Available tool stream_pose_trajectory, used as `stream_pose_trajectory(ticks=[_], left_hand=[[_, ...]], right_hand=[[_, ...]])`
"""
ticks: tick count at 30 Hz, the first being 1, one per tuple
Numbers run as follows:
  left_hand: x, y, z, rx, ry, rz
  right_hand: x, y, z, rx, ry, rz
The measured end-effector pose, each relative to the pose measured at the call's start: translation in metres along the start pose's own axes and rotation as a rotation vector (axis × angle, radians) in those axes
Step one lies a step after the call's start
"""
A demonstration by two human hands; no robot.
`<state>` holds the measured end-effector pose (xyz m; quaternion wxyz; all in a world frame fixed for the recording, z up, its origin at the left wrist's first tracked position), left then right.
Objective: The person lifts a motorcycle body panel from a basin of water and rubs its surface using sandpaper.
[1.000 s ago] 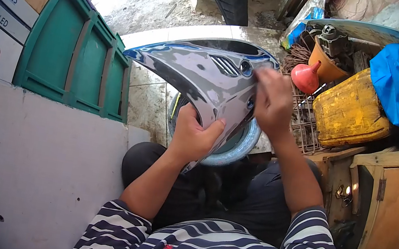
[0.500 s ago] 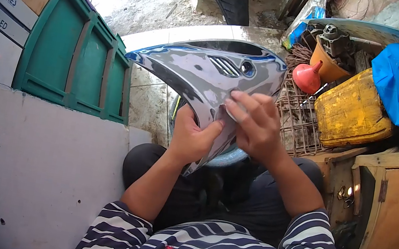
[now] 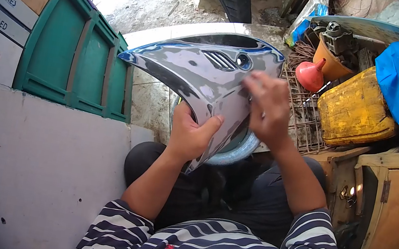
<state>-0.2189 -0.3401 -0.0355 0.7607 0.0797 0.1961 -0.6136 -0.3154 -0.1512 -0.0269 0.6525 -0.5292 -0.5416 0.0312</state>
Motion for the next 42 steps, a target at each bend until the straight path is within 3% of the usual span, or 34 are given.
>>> stream_pose_trajectory(ticks=[4, 7, 10, 16, 19, 22, 28, 31, 34, 37, 40, 42], left_hand=[[-0.004, 0.0, -0.002, -0.006, 0.008, -0.054], [-0.005, -0.002, -0.002, -0.067, 0.012, -0.074], [0.001, -0.003, -0.002, -0.007, 0.001, -0.038], [-0.002, 0.0, -0.004, 0.016, -0.003, -0.042], [-0.003, -0.002, -0.001, -0.062, 0.003, -0.059], [-0.001, -0.004, 0.001, -0.012, 0.046, -0.021], [-0.004, 0.001, 0.0, -0.05, -0.007, -0.046], [-0.004, -0.004, 0.003, -0.043, 0.005, -0.037], [0.0, -0.001, 0.0, -0.016, 0.033, -0.003], [-0.002, -0.001, 0.003, -0.054, -0.006, -0.048], [-0.004, -0.003, 0.0, -0.09, -0.049, -0.082], [-0.003, -0.003, 0.002, -0.059, -0.051, -0.062]], right_hand=[[-0.006, -0.006, 0.042, -0.243, 0.057, 0.006], [0.004, -0.002, -0.006, -0.026, -0.007, 0.045], [0.014, 0.0, -0.03, 0.121, -0.068, -0.072], [-0.006, -0.005, 0.033, -0.204, 0.1, 0.001], [-0.002, 0.001, -0.013, -0.071, -0.04, 0.065], [0.008, 0.0, -0.023, 0.045, -0.088, -0.046], [-0.002, -0.005, 0.03, -0.211, 0.094, 0.025], [0.007, 0.001, -0.017, -0.003, -0.068, 0.0], [0.007, 0.0, -0.012, 0.078, -0.006, -0.016], [-0.002, -0.008, 0.033, -0.208, 0.077, 0.005], [-0.002, -0.002, 0.013, -0.174, 0.06, 0.045], [0.004, 0.003, -0.023, -0.019, -0.088, 0.006]])
Point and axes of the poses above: each hand's wrist, its own y-axis away from the middle knuckle, its own x-axis out of the back of the hand, z = x × y, the point moved 1 cm from there along -y, towards the middle knuckle, and after that the axes turned 15 degrees about y, right-handed, at the moved point
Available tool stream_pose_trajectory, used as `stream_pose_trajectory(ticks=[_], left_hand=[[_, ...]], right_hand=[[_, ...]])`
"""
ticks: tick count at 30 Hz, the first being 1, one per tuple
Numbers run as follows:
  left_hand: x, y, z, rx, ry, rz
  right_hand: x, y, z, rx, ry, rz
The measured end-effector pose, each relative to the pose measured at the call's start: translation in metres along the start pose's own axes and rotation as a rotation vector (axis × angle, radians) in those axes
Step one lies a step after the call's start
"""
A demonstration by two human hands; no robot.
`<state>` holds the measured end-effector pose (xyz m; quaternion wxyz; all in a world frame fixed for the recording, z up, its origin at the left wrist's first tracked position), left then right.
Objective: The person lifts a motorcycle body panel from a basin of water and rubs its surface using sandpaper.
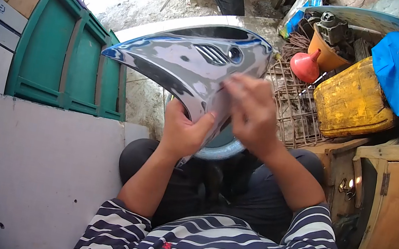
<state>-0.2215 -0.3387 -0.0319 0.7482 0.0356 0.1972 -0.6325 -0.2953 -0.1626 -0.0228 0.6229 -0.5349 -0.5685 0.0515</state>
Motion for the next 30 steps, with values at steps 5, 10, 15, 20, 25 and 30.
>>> stream_pose_trajectory(ticks=[5, 10, 15, 20, 25, 30], left_hand=[[0.003, 0.001, -0.006, 0.019, 0.039, 0.027], [0.001, 0.002, -0.007, 0.004, -0.007, -0.01], [0.005, -0.001, -0.004, 0.026, 0.085, 0.057], [0.0, 0.002, -0.002, -0.001, 0.037, 0.025], [0.0, 0.0, -0.004, 0.012, 0.051, 0.035], [0.0, 0.005, -0.002, 0.023, -0.036, -0.04]], right_hand=[[-0.008, -0.006, 0.045, -0.019, 0.146, 0.044], [-0.004, -0.005, 0.041, -0.13, 0.136, 0.059], [-0.004, 0.0, 0.012, 0.087, 0.042, -0.018], [-0.007, -0.006, 0.068, -0.146, 0.195, 0.063], [0.002, 0.001, 0.001, 0.131, 0.045, -0.015], [-0.003, -0.011, 0.064, -0.142, 0.189, 0.087]])
Point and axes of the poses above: each hand's wrist, its own y-axis away from the middle knuckle, its own x-axis out of the back of the hand, z = x × y, the point moved 1 cm from there along -y, towards the middle knuckle, and after that the axes turned 15 degrees about y, right-handed, at the moved point
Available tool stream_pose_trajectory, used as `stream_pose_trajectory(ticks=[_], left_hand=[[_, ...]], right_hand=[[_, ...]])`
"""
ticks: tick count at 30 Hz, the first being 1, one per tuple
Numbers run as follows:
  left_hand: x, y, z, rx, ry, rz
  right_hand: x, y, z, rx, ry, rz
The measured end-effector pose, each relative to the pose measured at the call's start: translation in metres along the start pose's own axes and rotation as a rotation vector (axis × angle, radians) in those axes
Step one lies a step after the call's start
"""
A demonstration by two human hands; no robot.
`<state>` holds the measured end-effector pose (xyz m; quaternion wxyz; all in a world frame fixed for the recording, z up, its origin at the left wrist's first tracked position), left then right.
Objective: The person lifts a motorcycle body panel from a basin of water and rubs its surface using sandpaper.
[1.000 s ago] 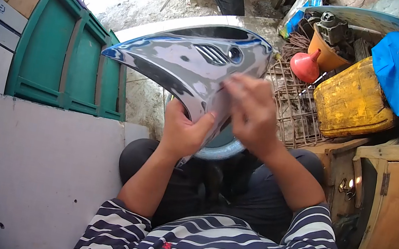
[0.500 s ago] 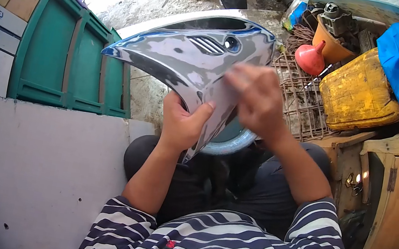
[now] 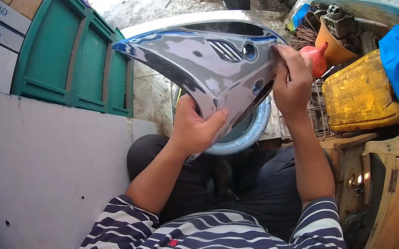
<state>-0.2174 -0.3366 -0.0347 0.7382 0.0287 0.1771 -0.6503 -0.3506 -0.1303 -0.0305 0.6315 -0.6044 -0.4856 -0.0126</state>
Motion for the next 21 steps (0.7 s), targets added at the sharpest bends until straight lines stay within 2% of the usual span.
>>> stream_pose_trajectory(ticks=[1, 4, 7, 8, 11, 14, 17, 19, 21], left_hand=[[-0.001, -0.001, 0.001, 0.0, -0.023, -0.041], [0.004, -0.004, -0.005, -0.047, 0.024, -0.013], [0.008, -0.004, 0.001, 0.016, 0.089, 0.023], [0.005, -0.003, 0.004, 0.013, 0.105, 0.029], [-0.001, 0.0, 0.003, -0.069, 0.082, 0.056], [0.001, 0.0, 0.002, -0.052, 0.105, 0.006], [0.006, -0.001, 0.003, -0.016, 0.08, 0.022], [0.002, 0.001, 0.005, -0.023, 0.132, 0.057], [0.0, 0.001, 0.006, -0.051, 0.124, 0.043]], right_hand=[[0.001, 0.001, -0.001, -0.021, 0.004, -0.001], [0.015, 0.014, -0.047, 0.19, -0.157, -0.046], [0.013, 0.012, -0.039, 0.283, -0.126, -0.05], [0.005, 0.006, -0.02, 0.251, -0.087, 0.009], [0.004, -0.002, 0.016, 0.033, 0.045, -0.008], [0.014, 0.006, -0.028, 0.157, -0.036, 0.035], [0.027, 0.018, -0.061, 0.315, -0.133, -0.099], [0.018, 0.007, -0.035, 0.28, -0.098, -0.011], [0.01, -0.005, 0.003, 0.122, 0.026, 0.028]])
Point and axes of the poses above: each hand's wrist, its own y-axis away from the middle knuckle, its own x-axis out of the back of the hand, z = x × y, the point moved 1 cm from there along -y, towards the middle knuckle, and after that the axes turned 15 degrees about y, right-handed, at the moved point
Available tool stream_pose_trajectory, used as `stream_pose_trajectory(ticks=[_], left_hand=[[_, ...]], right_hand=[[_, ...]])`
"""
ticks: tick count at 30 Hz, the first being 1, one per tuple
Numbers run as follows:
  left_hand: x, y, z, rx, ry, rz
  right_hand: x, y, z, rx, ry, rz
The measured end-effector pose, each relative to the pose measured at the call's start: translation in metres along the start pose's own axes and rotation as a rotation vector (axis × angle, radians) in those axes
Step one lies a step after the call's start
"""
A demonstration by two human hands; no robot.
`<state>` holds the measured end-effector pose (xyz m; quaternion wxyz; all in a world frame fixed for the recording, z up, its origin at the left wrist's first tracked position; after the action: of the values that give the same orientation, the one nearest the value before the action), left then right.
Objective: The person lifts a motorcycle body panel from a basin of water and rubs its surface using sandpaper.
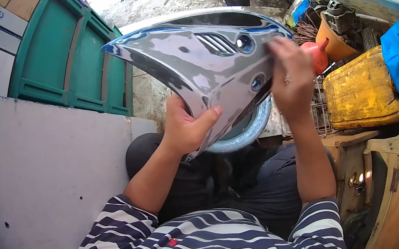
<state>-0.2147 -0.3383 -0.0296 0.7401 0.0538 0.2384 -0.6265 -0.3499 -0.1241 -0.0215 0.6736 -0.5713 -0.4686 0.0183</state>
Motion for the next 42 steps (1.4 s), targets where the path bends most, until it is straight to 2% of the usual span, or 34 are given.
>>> stream_pose_trajectory(ticks=[2, 4, 6, 8, 10, 12, 14, 17, 20, 22, 24, 26, 28, 30, 32, 36, 38, 42], left_hand=[[-0.001, 0.001, -0.003, -0.016, -0.003, -0.01], [-0.003, -0.003, -0.005, -0.016, 0.014, -0.012], [0.0, -0.005, -0.002, 0.008, 0.037, 0.007], [0.004, -0.006, -0.001, 0.038, 0.022, 0.024], [0.007, -0.004, 0.0, 0.077, 0.021, 0.0], [0.004, -0.001, -0.002, 0.049, -0.018, -0.001], [-0.001, -0.001, -0.003, 0.015, 0.019, -0.004], [-0.001, -0.003, -0.002, 0.015, 0.01, -0.023], [0.006, -0.006, 0.0, 0.06, 0.019, 0.011], [0.006, -0.002, 0.0, 0.056, 0.03, 0.014], [0.006, 0.0, 0.001, 0.037, 0.024, 0.0], [0.005, -0.003, 0.003, 0.011, -0.004, -0.04], [0.005, -0.006, 0.005, -0.009, 0.025, -0.015], [0.005, -0.008, 0.006, -0.015, 0.04, 0.01], [0.009, -0.009, 0.009, -0.004, 0.033, 0.033], [0.009, -0.004, 0.004, 0.003, 0.027, 0.007], [0.005, -0.004, 0.001, 0.015, -0.001, -0.036], [0.002, -0.005, 0.0, 0.067, 0.066, -0.002]], right_hand=[[-0.002, 0.001, 0.013, -0.089, -0.004, -0.036], [0.003, 0.003, -0.017, 0.012, -0.054, -0.027], [0.015, 0.007, -0.058, 0.135, -0.223, -0.126], [0.02, 0.01, -0.068, 0.17, -0.245, -0.221], [0.007, 0.007, -0.041, 0.156, -0.148, -0.108], [0.006, -0.002, -0.007, 0.025, -0.019, -0.105], [0.006, -0.003, 0.011, -0.11, -0.022, -0.119], [0.007, 0.004, -0.027, 0.025, -0.087, -0.066], [0.022, 0.014, -0.07, 0.124, -0.227, -0.204], [0.016, 0.005, -0.042, 0.125, -0.119, -0.095], [0.007, -0.003, -0.004, -0.073, -0.018, -0.088], [0.004, -0.003, 0.007, -0.167, -0.03, -0.097], [0.004, 0.003, -0.017, -0.039, -0.044, -0.045], [0.013, 0.009, -0.052, 0.083, -0.209, -0.131], [0.017, 0.01, -0.056, 0.17, -0.142, -0.149], [0.001, -0.005, 0.002, -0.124, 0.021, -0.07], [0.0, 0.004, 0.0, -0.139, 0.032, -0.071], [0.017, 0.007, -0.055, 0.058, -0.172, -0.122]])
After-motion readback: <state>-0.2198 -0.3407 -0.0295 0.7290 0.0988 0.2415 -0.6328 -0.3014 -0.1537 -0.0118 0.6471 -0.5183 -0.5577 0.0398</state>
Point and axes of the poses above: each hand's wrist, its own y-axis away from the middle knuckle, its own x-axis out of the back of the hand, z = x × y, the point moved 1 cm from there along -y, towards the middle knuckle, and after that the axes turned 15 degrees about y, right-handed, at the moved point
